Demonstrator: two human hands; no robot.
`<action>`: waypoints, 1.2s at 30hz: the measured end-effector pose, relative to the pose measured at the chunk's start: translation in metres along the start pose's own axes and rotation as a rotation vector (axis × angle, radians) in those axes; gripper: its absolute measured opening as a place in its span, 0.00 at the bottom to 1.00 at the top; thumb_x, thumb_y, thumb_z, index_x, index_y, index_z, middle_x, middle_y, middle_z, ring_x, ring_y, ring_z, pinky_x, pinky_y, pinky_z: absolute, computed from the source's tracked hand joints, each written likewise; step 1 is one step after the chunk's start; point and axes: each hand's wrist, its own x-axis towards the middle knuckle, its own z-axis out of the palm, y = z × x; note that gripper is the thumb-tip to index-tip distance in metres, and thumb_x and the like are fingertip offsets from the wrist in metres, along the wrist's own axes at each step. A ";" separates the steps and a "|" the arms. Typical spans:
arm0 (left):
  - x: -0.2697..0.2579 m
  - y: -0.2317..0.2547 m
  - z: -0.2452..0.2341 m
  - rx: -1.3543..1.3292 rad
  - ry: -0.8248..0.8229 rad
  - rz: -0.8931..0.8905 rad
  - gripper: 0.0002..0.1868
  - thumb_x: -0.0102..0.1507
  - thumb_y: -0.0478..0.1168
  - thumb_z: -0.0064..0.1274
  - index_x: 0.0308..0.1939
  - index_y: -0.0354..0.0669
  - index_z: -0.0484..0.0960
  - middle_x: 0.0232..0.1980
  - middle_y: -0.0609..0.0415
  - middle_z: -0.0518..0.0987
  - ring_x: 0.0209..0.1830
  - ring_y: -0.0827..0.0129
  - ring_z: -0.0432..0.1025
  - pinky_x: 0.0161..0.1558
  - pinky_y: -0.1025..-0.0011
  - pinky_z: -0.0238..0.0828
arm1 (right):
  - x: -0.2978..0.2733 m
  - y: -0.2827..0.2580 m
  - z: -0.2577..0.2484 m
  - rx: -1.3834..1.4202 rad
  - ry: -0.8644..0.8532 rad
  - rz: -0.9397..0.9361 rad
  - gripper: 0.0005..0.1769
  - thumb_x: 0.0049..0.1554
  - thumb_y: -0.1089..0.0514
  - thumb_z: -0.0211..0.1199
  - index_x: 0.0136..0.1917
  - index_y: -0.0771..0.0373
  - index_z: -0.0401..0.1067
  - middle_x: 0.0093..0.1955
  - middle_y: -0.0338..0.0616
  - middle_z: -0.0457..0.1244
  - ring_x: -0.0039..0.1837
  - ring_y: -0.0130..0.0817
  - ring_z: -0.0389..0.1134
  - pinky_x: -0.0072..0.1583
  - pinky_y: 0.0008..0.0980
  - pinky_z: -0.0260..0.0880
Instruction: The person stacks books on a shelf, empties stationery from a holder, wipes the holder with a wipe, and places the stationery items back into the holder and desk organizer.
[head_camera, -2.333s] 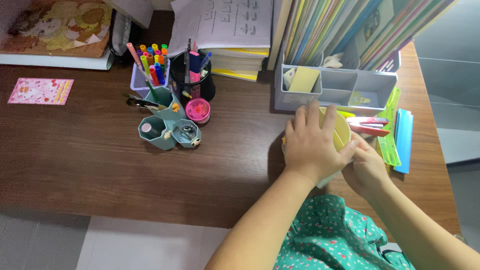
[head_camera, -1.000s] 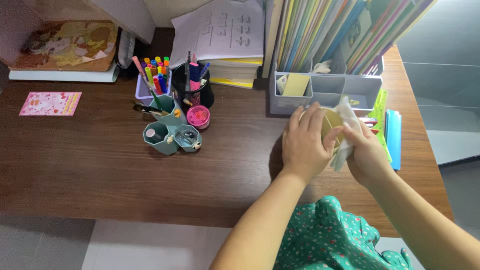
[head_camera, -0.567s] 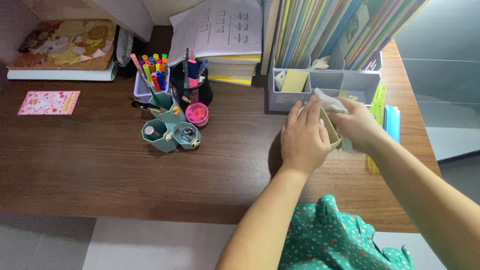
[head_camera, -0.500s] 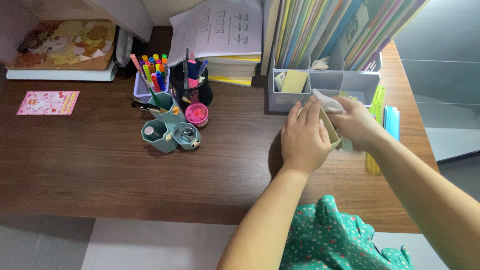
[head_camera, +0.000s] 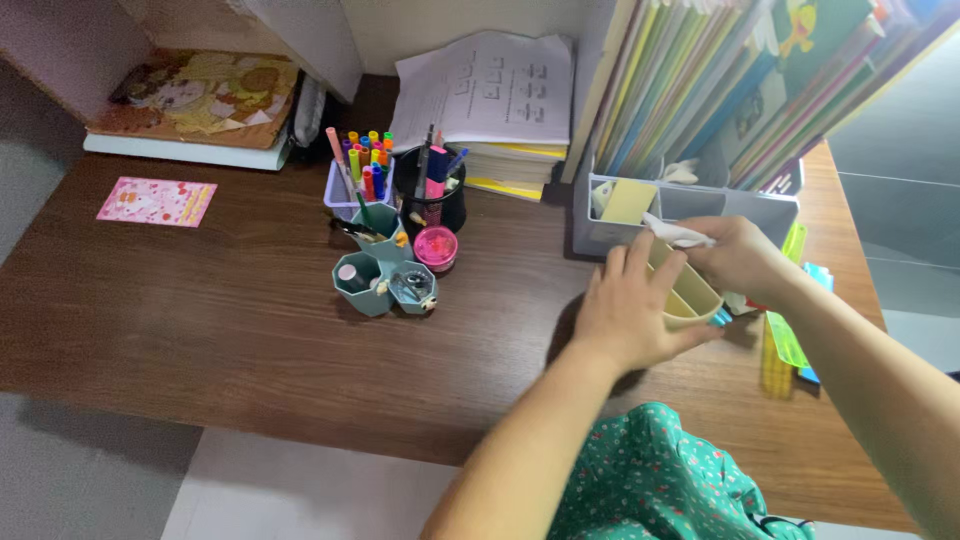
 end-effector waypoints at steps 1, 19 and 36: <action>0.003 -0.009 -0.008 -0.002 -0.002 -0.002 0.49 0.48 0.71 0.63 0.65 0.48 0.72 0.73 0.35 0.65 0.67 0.42 0.63 0.60 0.46 0.65 | 0.000 0.000 -0.001 0.018 -0.014 -0.030 0.20 0.58 0.59 0.64 0.64 0.58 0.79 0.51 0.47 0.72 0.48 0.30 0.69 0.49 0.36 0.71; 0.033 -0.001 -0.027 0.131 -0.408 -0.082 0.57 0.39 0.65 0.72 0.66 0.48 0.65 0.65 0.45 0.67 0.65 0.50 0.65 0.53 0.47 0.69 | -0.057 -0.023 -0.008 -0.116 -0.080 -0.074 0.34 0.60 0.46 0.59 0.79 0.42 0.59 0.61 0.48 0.68 0.59 0.35 0.67 0.59 0.38 0.67; 0.009 -0.009 -0.053 -0.020 -0.099 -0.421 0.55 0.44 0.54 0.72 0.70 0.49 0.61 0.71 0.43 0.62 0.66 0.44 0.62 0.52 0.44 0.72 | -0.032 -0.033 0.052 -0.064 0.038 -0.731 0.25 0.61 0.58 0.63 0.70 0.63 0.68 0.65 0.53 0.65 0.66 0.46 0.66 0.66 0.39 0.65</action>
